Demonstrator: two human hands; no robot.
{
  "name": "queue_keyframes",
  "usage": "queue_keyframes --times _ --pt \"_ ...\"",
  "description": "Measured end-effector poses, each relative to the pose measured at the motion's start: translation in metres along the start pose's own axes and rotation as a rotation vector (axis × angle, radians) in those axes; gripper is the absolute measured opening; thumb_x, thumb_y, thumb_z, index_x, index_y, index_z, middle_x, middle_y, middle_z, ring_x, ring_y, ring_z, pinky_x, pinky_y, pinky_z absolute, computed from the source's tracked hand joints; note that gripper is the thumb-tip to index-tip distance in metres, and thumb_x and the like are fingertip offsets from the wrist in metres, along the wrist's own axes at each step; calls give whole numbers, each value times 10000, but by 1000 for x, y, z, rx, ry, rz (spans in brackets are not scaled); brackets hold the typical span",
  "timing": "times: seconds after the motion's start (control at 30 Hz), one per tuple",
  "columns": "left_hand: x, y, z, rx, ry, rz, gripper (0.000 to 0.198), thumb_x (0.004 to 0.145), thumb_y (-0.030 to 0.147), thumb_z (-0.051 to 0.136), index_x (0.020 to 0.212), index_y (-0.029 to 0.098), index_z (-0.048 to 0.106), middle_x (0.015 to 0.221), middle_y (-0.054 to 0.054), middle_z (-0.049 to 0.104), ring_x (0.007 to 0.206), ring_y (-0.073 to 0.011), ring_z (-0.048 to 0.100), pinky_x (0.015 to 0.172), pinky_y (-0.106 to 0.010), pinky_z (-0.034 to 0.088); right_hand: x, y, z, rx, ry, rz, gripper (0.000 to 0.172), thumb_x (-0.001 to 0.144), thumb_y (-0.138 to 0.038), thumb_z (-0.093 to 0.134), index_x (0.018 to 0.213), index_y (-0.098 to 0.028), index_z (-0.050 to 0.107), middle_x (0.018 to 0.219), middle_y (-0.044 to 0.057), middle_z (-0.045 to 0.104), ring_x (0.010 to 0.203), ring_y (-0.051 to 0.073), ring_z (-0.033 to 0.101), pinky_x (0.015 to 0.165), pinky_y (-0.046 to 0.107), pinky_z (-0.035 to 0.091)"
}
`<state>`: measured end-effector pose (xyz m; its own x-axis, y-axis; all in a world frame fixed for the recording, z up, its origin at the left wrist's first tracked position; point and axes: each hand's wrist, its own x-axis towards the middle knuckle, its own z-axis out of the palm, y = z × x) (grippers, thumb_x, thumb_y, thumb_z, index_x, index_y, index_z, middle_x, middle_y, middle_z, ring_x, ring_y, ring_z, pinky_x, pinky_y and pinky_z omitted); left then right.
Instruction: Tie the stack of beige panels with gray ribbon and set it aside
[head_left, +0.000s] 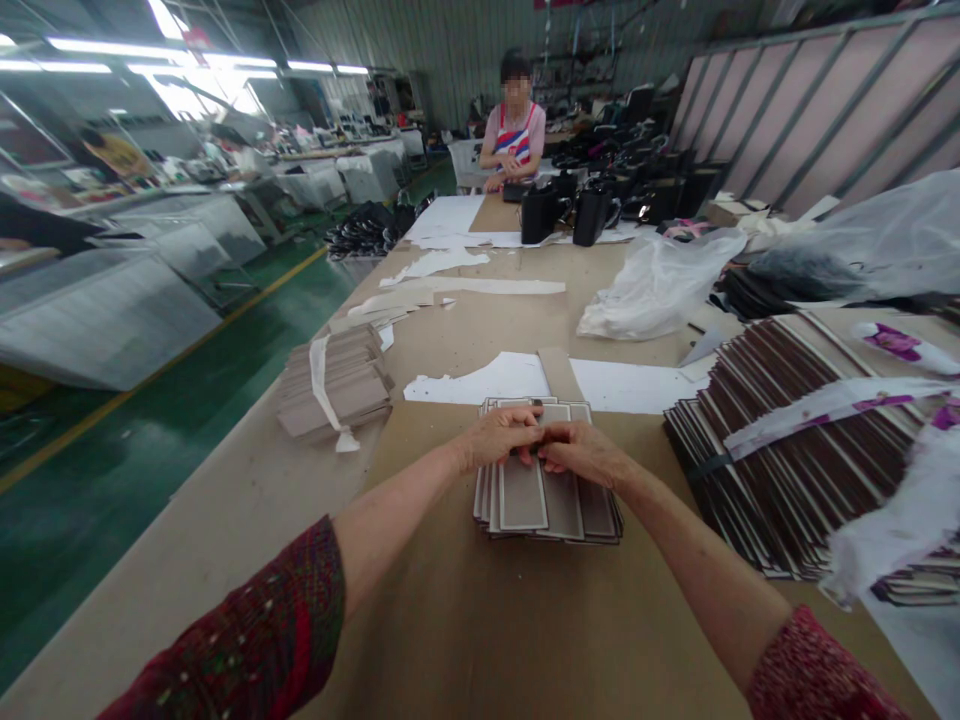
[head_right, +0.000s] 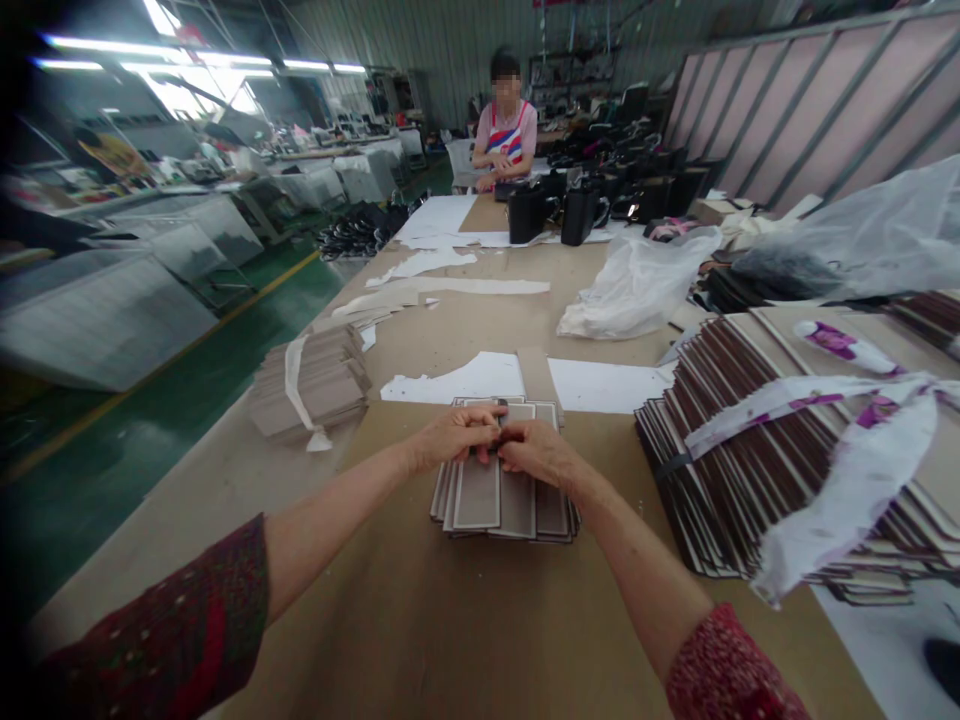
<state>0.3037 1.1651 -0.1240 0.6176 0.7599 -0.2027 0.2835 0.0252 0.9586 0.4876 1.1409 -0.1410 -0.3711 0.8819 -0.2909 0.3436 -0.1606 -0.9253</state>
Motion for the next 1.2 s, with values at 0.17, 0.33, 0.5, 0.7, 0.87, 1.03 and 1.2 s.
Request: queue_keyframes --times 0.17,0.33,0.5,0.7,0.87,1.03,1.2 --pt "8 7 10 27 -3 -44 316 815 455 599 863 148 544 989 -82 690 524 -57 577 414 -148 349 0 12 -1 89 -3 -53 233 777 -376 636 781 -149 688 727 10 660 579 65 554 563 174 472" --pt "2 1 3 434 10 75 307 765 313 628 1034 194 540 814 6 658 659 -123 617 554 -226 429 1 19 0 248 39 -2 324 664 -431 720 801 -145 656 651 4 649 569 82 594 577 184 505" --pt "-13 4 -11 730 91 101 153 760 207 564 626 177 631 616 -13 599 629 -138 506 620 -288 314 -3 13 0 299 86 35 238 718 -346 705 829 -138 669 619 18 661 543 73 593 531 146 479" --pt "-23 16 -18 766 160 66 117 754 175 527 678 174 617 643 -8 605 608 -128 501 596 -269 305 -6 8 1 349 99 35 220 714 -318 709 823 -132 662 659 21 669 547 77 612 517 144 482" --pt "-40 26 1 746 81 183 99 851 189 491 799 174 574 793 -15 610 763 -135 535 707 -261 384 -4 13 0 375 121 42 268 693 -329 701 874 -132 683 718 25 678 569 95 635 525 171 497" --pt "-50 33 20 646 -243 386 151 895 301 513 943 178 586 913 -39 594 844 -146 529 779 -270 423 -6 16 -5 383 32 -7 317 666 -379 751 850 -129 689 656 18 673 551 77 589 582 185 495" --pt "-18 16 11 443 240 220 282 890 269 450 1134 184 564 979 -52 635 923 -175 562 850 -336 444 -10 16 -8 403 -21 -47 342 642 -409 793 814 -135 682 639 -8 639 560 66 555 574 175 459"
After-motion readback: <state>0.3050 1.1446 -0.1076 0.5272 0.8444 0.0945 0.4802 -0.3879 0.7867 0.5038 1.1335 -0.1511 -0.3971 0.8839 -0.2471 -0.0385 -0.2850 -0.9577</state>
